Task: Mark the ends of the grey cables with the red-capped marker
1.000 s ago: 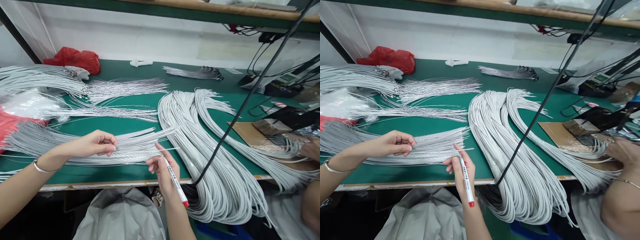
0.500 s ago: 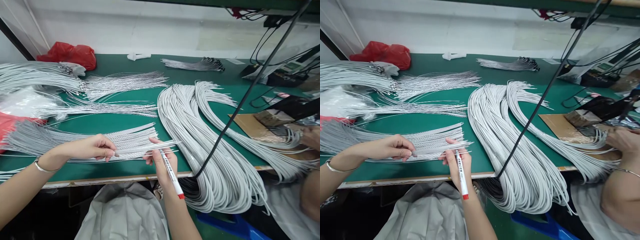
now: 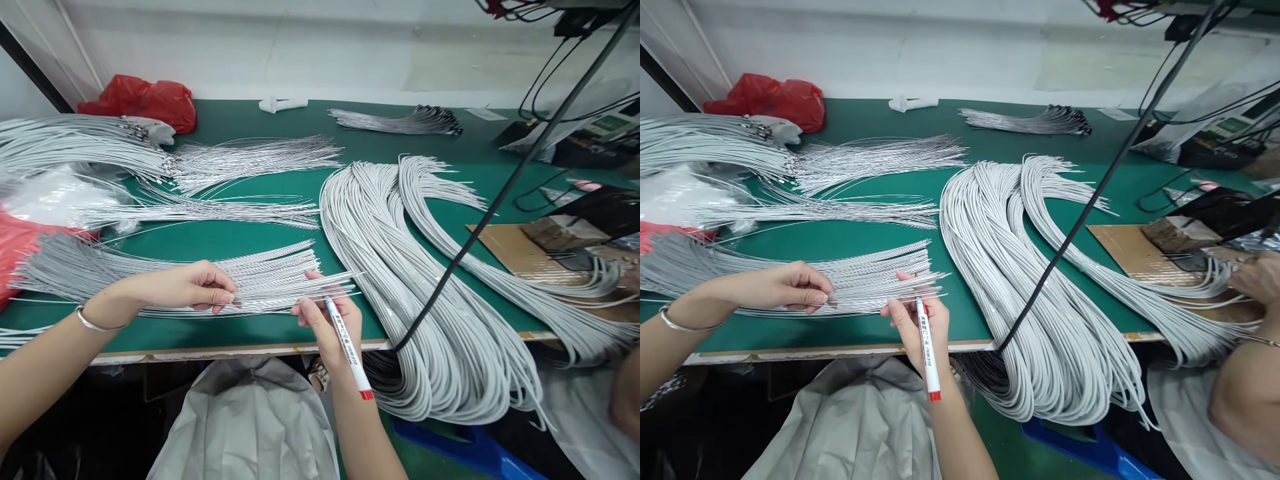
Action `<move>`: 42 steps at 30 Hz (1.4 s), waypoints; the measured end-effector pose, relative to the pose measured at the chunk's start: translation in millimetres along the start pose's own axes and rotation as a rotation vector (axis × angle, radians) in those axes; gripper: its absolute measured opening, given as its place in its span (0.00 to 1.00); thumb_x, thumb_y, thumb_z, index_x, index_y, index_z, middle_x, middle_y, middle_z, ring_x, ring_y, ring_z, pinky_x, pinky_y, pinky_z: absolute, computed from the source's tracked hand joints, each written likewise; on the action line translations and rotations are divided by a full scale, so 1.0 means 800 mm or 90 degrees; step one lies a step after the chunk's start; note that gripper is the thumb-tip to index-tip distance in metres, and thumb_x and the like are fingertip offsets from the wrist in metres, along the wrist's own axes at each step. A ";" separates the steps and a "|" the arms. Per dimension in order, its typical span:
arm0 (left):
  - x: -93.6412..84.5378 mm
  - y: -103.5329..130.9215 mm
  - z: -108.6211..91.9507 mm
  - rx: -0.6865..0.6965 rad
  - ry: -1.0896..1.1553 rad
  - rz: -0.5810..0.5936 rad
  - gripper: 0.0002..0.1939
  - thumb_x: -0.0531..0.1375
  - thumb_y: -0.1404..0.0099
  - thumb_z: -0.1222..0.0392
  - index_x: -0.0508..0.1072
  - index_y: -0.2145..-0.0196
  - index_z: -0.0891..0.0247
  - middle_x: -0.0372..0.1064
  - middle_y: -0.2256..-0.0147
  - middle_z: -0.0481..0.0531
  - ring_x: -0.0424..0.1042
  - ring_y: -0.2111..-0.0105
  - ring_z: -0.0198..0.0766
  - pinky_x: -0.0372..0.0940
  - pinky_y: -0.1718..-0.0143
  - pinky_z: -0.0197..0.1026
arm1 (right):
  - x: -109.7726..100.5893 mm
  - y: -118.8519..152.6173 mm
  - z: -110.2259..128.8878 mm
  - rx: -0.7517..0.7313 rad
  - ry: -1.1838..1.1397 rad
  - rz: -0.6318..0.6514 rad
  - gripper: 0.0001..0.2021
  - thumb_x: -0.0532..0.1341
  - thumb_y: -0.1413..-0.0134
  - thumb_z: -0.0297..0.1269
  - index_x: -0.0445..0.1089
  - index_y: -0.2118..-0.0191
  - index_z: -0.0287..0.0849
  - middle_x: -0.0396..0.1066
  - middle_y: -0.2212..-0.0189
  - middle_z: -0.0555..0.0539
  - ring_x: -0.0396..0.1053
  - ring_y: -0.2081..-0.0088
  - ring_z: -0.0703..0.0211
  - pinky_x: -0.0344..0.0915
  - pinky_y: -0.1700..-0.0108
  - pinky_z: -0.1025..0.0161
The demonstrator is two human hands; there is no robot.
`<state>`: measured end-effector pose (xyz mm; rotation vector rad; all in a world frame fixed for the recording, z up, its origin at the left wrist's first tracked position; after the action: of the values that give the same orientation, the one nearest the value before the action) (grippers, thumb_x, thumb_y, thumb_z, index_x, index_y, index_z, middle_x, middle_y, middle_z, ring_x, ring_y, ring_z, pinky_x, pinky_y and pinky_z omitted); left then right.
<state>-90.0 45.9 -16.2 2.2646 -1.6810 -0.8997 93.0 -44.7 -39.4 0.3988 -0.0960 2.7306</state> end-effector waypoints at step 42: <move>0.064 -0.046 -0.080 0.139 -0.049 -0.060 0.18 0.51 0.29 0.52 0.71 0.71 0.66 0.68 0.76 0.47 0.61 0.78 0.30 0.55 0.77 0.32 | -0.052 0.032 0.010 -0.332 0.320 -0.047 0.22 0.56 0.40 0.34 0.63 0.40 0.47 0.72 0.79 0.52 0.70 0.76 0.57 0.69 0.59 0.51</move>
<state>-14.8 -1.5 -1.0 2.5001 -1.7972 -0.8709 122.3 -84.4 -44.0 -0.4162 -0.6193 2.5142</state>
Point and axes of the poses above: each hand's wrist, its own y-axis away from the middle knuckle, its own x-axis out of the palm, z = x × y, the point moved 7 cm from there along -y, towards the middle knuckle
